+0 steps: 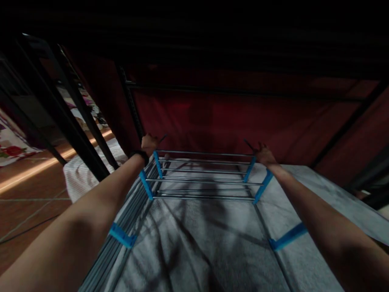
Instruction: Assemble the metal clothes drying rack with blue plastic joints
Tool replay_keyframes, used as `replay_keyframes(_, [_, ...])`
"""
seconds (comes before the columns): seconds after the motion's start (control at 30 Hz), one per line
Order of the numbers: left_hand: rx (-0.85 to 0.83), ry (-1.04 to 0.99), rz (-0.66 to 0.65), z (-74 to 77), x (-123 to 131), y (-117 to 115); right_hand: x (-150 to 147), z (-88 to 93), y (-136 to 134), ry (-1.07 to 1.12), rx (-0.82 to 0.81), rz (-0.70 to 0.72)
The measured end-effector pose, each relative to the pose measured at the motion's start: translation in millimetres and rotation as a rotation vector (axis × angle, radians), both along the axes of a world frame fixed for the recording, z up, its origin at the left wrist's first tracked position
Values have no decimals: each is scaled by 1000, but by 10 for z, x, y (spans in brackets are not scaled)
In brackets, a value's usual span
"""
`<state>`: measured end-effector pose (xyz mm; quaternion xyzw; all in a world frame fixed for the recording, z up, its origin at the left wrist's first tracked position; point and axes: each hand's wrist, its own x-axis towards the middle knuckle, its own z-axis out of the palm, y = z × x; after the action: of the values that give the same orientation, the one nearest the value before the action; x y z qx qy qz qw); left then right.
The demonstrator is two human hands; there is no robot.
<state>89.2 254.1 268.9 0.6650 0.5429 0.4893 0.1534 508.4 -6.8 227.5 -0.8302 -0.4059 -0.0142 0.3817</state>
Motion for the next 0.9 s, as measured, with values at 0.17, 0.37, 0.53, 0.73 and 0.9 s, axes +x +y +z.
replay_keyframes(0.17, [240,-384,-42,-151,381,-1017,-977,-227,-411,99,459,32])
replay_keyframes(0.37, [-111,80,-810,-1649,649,-2613,-2238,-2037,-1497,126,176,249])
replay_keyframes(0.53, [-165,558,-715,-2225,788,-2163,-2378,-3082,-2166,-100,-24,85])
replay_keyframes(0.73, [-180,990,-716,-2138,1046,-1535,-2380,-3253,-2278,-198,-35,102])
replay_keyframes(0.9, [-143,989,-762,-2156,1109,-1377,-2295,-3548,-2174,-293,-44,84])
